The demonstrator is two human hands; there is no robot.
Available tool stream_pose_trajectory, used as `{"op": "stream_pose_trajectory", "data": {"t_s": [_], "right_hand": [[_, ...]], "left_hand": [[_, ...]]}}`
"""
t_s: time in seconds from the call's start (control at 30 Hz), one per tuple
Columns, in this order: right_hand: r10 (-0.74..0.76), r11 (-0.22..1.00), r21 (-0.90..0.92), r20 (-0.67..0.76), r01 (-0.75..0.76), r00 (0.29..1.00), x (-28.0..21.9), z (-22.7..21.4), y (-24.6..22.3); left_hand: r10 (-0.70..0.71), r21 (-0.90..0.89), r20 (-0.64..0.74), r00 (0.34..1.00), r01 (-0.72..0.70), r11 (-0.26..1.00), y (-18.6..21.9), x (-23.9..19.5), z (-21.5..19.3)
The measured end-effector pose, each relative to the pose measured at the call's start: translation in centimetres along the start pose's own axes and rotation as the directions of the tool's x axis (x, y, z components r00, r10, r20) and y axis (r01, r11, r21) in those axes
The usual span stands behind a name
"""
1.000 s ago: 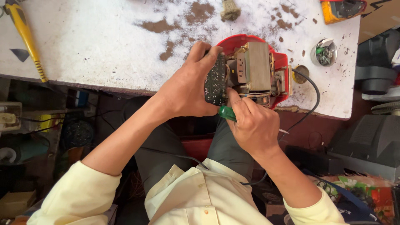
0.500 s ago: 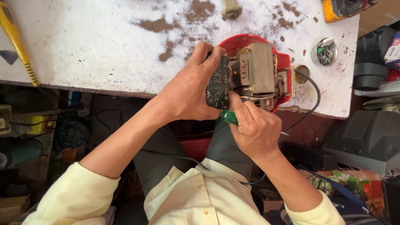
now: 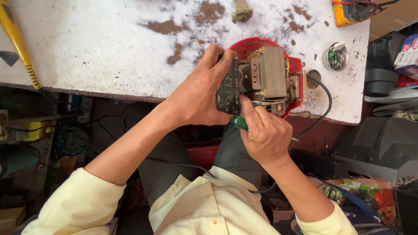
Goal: The person uses a green-handled screwdriver to adjust components on a circuit board and inside a red plastic housing containing a transformer. They repeatedly tighten and loosen screws, reposition the board, and inspect the internal wiring throughout the clip.
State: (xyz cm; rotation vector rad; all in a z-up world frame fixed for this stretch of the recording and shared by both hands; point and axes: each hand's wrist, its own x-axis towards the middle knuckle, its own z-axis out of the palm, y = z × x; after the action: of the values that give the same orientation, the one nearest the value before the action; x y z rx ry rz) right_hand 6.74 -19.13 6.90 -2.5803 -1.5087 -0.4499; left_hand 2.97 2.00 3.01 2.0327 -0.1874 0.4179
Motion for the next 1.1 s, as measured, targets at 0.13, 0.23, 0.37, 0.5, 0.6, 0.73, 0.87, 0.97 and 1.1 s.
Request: {"op": "stream_pose_trajectory", "data": {"t_s": [0.13, 0.23, 0.37, 0.5, 0.6, 0.73, 0.87, 0.97, 1.1], "right_hand": [[0.021, 1.000, 0.011, 0.019, -0.021, 1.000, 0.1, -0.1, 0.0], [0.008, 0.999, 0.050, 0.014, -0.009, 1.000, 0.6, -0.5, 0.0], [-0.020, 0.998, 0.067, 0.070, 0.015, 0.997, 1.0, -1.0, 0.5], [0.005, 0.992, 0.121, 0.120, -0.020, 0.993, 1.6, -1.5, 0.8], [0.043, 0.983, 0.175, 0.095, -0.059, 0.995, 1.6, -1.3, 0.6], [0.105, 0.972, 0.204, 0.070, -0.117, 0.992, 1.3, -0.8, 0.5], [0.107, 0.970, 0.211, 0.060, -0.117, 0.992, 1.1, -0.5, 0.6], [0.089, 0.974, 0.207, 0.051, -0.098, 0.995, 0.8, -0.4, 0.5], [0.075, 0.979, 0.187, 0.038, -0.081, 0.996, 0.7, -0.3, 0.6]], "left_hand": [[-0.011, 0.004, 0.018, 1.000, 0.011, 1.000, 0.3, 0.1, 0.4], [-0.020, -0.018, -0.020, 1.000, 0.020, 1.000, 0.4, -0.1, 0.3], [-0.043, -0.092, -0.015, 0.999, 0.041, 0.995, 0.0, -0.3, 0.4], [0.030, -0.094, -0.064, 0.997, -0.036, 0.995, 0.1, -0.6, 0.5], [-0.025, -0.096, -0.046, 0.999, 0.021, 0.995, 0.2, -0.8, 0.7], [0.001, -0.098, -0.073, 0.997, -0.008, 0.995, 0.2, -1.0, 1.0], [0.002, -0.138, -0.080, 0.997, -0.013, 0.990, 0.4, -1.1, 1.1], [-0.011, -0.147, -0.090, 0.996, -0.003, 0.989, 0.4, -1.5, 1.2], [0.010, -0.136, -0.112, 0.994, -0.025, 0.990, 0.3, -1.5, 1.3]]}}
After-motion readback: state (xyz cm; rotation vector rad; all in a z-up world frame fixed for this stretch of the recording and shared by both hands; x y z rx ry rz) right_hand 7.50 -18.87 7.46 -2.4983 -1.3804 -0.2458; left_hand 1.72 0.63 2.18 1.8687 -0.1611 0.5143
